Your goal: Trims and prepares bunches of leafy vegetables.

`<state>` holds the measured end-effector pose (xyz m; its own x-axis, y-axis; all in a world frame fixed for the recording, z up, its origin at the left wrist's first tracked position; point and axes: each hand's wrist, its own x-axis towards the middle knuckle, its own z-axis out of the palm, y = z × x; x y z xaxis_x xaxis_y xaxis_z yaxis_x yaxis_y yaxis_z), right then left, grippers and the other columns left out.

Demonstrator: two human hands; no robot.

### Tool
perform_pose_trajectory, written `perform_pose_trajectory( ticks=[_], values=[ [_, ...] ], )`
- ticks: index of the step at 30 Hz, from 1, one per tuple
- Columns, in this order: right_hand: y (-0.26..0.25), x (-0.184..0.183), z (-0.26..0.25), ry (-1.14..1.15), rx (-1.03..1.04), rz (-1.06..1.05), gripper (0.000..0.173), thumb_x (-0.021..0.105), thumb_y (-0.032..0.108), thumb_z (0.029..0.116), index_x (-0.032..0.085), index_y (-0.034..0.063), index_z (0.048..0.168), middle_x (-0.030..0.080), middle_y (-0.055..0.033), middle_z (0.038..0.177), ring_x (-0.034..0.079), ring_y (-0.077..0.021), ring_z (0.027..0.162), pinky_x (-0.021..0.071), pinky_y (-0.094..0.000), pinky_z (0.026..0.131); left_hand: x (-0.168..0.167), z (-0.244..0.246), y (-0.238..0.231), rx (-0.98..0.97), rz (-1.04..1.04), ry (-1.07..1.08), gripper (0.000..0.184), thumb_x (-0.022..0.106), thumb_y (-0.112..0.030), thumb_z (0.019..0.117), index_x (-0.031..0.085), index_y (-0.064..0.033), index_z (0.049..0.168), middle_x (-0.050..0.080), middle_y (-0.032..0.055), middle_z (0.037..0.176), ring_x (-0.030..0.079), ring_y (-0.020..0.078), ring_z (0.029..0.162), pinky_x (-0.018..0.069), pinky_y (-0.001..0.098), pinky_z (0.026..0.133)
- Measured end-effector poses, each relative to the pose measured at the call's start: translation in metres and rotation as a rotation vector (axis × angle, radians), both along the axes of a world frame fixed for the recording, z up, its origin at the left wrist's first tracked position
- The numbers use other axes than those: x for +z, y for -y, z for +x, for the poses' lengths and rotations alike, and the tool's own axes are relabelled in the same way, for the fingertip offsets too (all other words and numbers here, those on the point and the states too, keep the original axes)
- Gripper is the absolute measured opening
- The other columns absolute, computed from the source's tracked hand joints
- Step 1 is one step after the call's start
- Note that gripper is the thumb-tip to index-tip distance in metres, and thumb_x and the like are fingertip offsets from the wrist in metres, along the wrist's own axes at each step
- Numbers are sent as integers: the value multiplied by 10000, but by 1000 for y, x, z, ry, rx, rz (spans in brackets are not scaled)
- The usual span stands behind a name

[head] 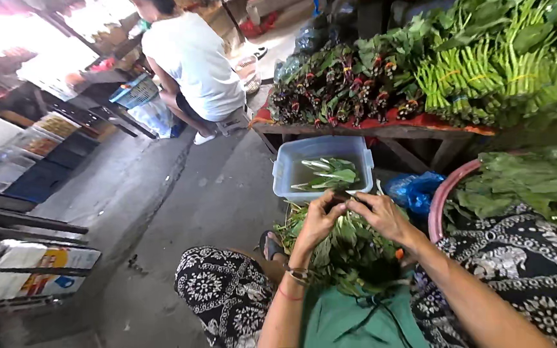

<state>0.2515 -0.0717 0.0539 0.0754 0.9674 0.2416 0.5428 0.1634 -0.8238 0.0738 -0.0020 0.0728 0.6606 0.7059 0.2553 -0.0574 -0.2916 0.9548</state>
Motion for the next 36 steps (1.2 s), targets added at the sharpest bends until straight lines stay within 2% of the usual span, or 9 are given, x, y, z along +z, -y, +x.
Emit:
perform_pose_trajectory(
  ticks=[5, 8, 12, 16, 19, 23, 25, 30, 36],
  values=[
    [2, 2, 1, 53, 18, -16, 491, 518, 475, 1011, 627, 53, 784, 488, -38, 582, 533, -201, 559, 423, -437, 540, -4, -12, 6, 109, -42, -143, 159, 577, -11, 970, 651, 34, 1104, 690, 8, 908, 643, 27, 783, 562, 233, 751],
    [1, 4, 16, 156, -3, 65, 512, 448, 527, 1017, 616, 102, 787, 485, -13, 577, 536, -190, 529, 423, -425, 491, 5, -27, -7, 284, 2, -211, 329, 576, -64, 992, 601, -8, 1315, 693, 56, 1034, 646, 73, 819, 563, 282, 744],
    [6, 10, 48, 185, -86, 122, 564, 259, 382, 1088, 729, 92, 970, 664, -93, 753, 673, -296, 688, 500, -554, 574, 49, -37, -31, 509, -100, -10, 330, 521, -120, 1059, 523, -97, 1388, 670, 22, 1081, 677, 98, 776, 606, 293, 695],
    [10, 15, 70, 216, -156, 128, 548, 269, 365, 1091, 719, 80, 963, 659, -99, 744, 661, -300, 679, 481, -550, 570, 65, -17, -68, 761, -88, 66, 370, 547, -232, 1074, 444, -107, 1407, 631, 55, 1229, 692, 138, 1022, 604, 313, 871],
    [13, 18, 78, 212, -131, 102, 534, 290, 391, 1083, 710, 102, 924, 637, -53, 717, 641, -243, 654, 484, -520, 572, 27, -8, -84, 797, 131, -408, 686, 514, -341, 1076, 223, 16, 1585, 367, 264, 1576, 437, 354, 1416, 402, 470, 1141],
    [18, 19, 76, 260, -20, -33, 486, 336, 385, 1063, 697, 123, 870, 597, -29, 662, 622, -233, 619, 497, -516, 561, -96, 18, -57, 540, 219, -746, 305, 597, -177, 1022, 658, 47, 1220, 691, 247, 1145, 687, 369, 1059, 551, 539, 955],
    [15, 18, 76, 270, 41, -168, 546, 327, 422, 1075, 723, 55, 989, 674, -154, 784, 681, -369, 768, 508, -630, 691, -135, 34, -39, 412, 81, -933, 337, 627, -220, 999, 685, 30, 1218, 696, 248, 1177, 680, 376, 1114, 532, 529, 999],
    [5, 20, 73, 346, 28, -291, 528, 357, 423, 1096, 733, 53, 1075, 721, -221, 918, 703, -451, 909, 512, -670, 787, -167, 54, -21, 359, -80, -1231, 747, 765, -441, 876, 533, -18, 1447, 464, 284, 1500, 489, 455, 1359, 477, 606, 1038],
    [0, 20, 68, 377, 36, -408, 515, 363, 429, 1104, 716, 54, 1103, 720, -213, 975, 693, -423, 995, 506, -630, 840, -163, 33, -27, 399, -198, -1120, 495, 697, -315, 933, 611, -10, 1314, 687, 236, 1203, 668, 397, 1134, 529, 599, 953]
  ],
)
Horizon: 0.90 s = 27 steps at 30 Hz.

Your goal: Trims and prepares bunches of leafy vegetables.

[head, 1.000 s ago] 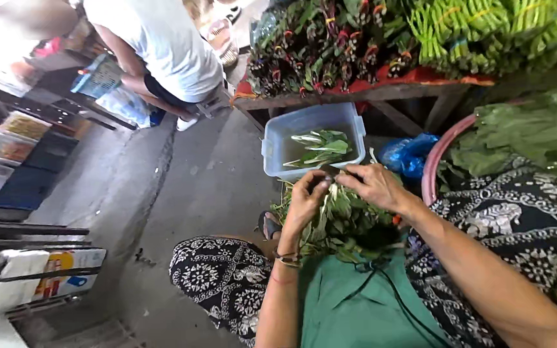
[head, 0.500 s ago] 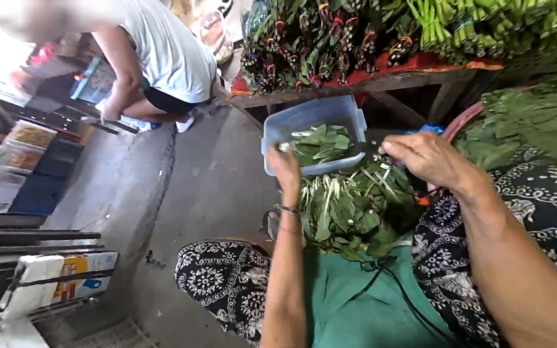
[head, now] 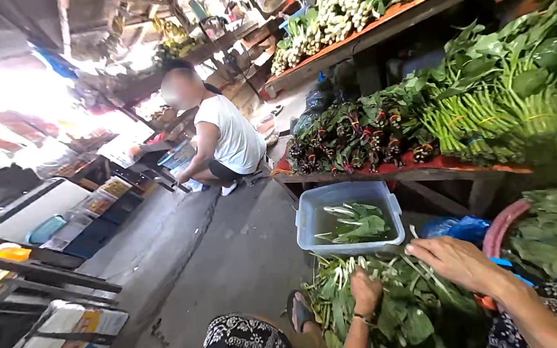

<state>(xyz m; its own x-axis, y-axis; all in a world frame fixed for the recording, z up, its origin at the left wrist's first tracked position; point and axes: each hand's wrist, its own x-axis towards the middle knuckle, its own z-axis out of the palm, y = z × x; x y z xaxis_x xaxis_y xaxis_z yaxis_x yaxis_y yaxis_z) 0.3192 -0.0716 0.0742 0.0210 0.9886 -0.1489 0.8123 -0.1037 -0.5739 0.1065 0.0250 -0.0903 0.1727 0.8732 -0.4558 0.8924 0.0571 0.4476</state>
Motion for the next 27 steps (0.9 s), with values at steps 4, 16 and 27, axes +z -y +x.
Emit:
perform_pose_trajectory(
  ticks=[4, 16, 27],
  values=[
    [2, -1, -2, 3, 9, -7, 522, 352, 429, 1105, 710, 50, 1081, 711, -212, 950, 690, -419, 972, 503, -623, 824, -13, -48, 3, 247, -29, 629, 374, 689, -105, 933, 574, 84, 1234, 669, 229, 1036, 656, 296, 931, 549, 478, 858],
    [-1, 3, -7, 37, 31, -75, 519, 368, 440, 1106, 708, 48, 1110, 715, -220, 1009, 683, -420, 1021, 496, -630, 856, 114, -105, -32, 196, 331, 474, 409, 779, -114, 873, 591, 69, 1186, 681, 185, 937, 679, 289, 843, 566, 496, 795],
    [-4, 3, -7, 207, -15, -292, 725, 687, 633, 899, 626, 29, 1297, 662, -239, 1232, 629, -421, 1176, 487, -618, 953, -11, -47, 6, -24, -25, 173, 307, 617, -216, 1018, 700, 18, 1199, 704, 239, 1158, 674, 375, 1115, 508, 552, 1012]
  ],
)
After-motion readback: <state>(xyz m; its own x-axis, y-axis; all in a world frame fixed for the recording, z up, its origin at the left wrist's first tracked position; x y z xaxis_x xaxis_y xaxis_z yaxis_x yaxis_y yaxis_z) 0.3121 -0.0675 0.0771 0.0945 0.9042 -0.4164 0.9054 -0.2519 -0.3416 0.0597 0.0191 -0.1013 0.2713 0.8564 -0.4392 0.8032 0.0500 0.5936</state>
